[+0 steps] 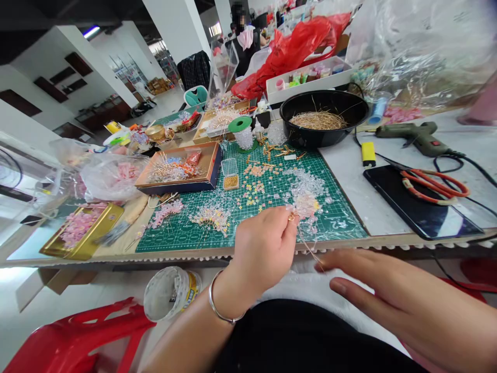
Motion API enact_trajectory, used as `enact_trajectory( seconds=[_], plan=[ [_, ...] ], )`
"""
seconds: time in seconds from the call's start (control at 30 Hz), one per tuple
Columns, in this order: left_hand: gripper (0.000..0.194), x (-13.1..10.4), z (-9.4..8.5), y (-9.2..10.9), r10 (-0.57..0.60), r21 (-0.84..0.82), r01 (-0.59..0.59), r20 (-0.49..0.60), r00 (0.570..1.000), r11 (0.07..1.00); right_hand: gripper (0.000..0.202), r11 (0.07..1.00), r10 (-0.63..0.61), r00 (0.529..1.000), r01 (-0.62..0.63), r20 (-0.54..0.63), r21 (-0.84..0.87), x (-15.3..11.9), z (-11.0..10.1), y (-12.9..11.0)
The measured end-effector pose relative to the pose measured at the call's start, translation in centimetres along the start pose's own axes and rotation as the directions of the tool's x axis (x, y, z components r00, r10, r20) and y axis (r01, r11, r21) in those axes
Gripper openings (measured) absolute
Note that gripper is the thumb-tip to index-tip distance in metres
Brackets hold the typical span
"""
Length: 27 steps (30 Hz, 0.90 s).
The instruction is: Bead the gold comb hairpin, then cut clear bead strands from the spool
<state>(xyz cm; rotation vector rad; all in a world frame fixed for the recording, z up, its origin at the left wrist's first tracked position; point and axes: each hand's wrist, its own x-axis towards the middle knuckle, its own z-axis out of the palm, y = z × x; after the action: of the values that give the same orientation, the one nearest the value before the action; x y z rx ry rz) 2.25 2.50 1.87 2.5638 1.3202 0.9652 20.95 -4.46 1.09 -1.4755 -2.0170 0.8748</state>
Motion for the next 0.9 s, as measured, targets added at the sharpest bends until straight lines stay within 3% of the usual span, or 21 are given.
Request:
enact_trajectory(
  seconds=[0.1, 0.2, 0.27, 0.33, 0.43, 0.53, 0.7, 0.9],
  plan=[
    [0.024, 0.2, 0.4, 0.6, 0.042, 0.063, -0.046, 0.06, 0.997, 0.997, 0.031, 0.98, 0.098, 0.992, -0.109, 0.074, 0.168, 1.7, -0.5, -0.4],
    [0.021, 0.1, 0.6, 0.9, 0.054, 0.129, -0.066, 0.089, 0.995, 0.99, 0.025, 0.84, 0.143, 0.982, -0.187, 0.125, 0.509, 3.2, -0.2, -0.7],
    [0.021, 0.0, 0.7, 0.8, 0.066, 0.168, -0.082, 0.099, 0.993, 0.982, 0.024, 0.662, 0.174, 0.971, -0.239, 0.165, 0.711, 3.7, 0.3, -0.8],
    [0.019, -0.1, 0.8, 0.7, 0.083, 0.216, -0.106, 0.114, 0.99, 0.971, 0.024, 0.425, 0.221, 0.948, -0.305, 0.228, 0.852, 4.0, 0.9, -0.8],
    [0.018, -0.2, 0.9, 0.5, 0.102, 0.276, -0.137, 0.138, 0.985, 0.951, 0.028, 0.086, 0.262, 0.91, -0.355, 0.322, 0.931, 4.2, 1.4, -0.9],
    [0.016, -0.3, 1.0, 0.3, 0.113, 0.271, -0.151, 0.15, 0.982, 0.951, 0.033, -0.122, 0.271, 0.889, -0.35, 0.37, 0.929, 4.3, 1.6, -0.9],
    [0.012, -0.4, 1.1, 0.2, 0.182, 0.184, -0.196, 0.09, 0.979, 0.963, 0.039, -0.27, 0.333, 0.862, -0.301, 0.383, 0.914, 4.4, 1.8, -1.2],
    [0.014, -0.4, 0.8, 0.6, 0.075, 0.054, -0.079, 0.083, 0.994, 0.995, 0.03, -0.283, 0.308, 0.89, -0.252, 0.337, 0.925, 4.1, 2.0, -1.6]
  ],
)
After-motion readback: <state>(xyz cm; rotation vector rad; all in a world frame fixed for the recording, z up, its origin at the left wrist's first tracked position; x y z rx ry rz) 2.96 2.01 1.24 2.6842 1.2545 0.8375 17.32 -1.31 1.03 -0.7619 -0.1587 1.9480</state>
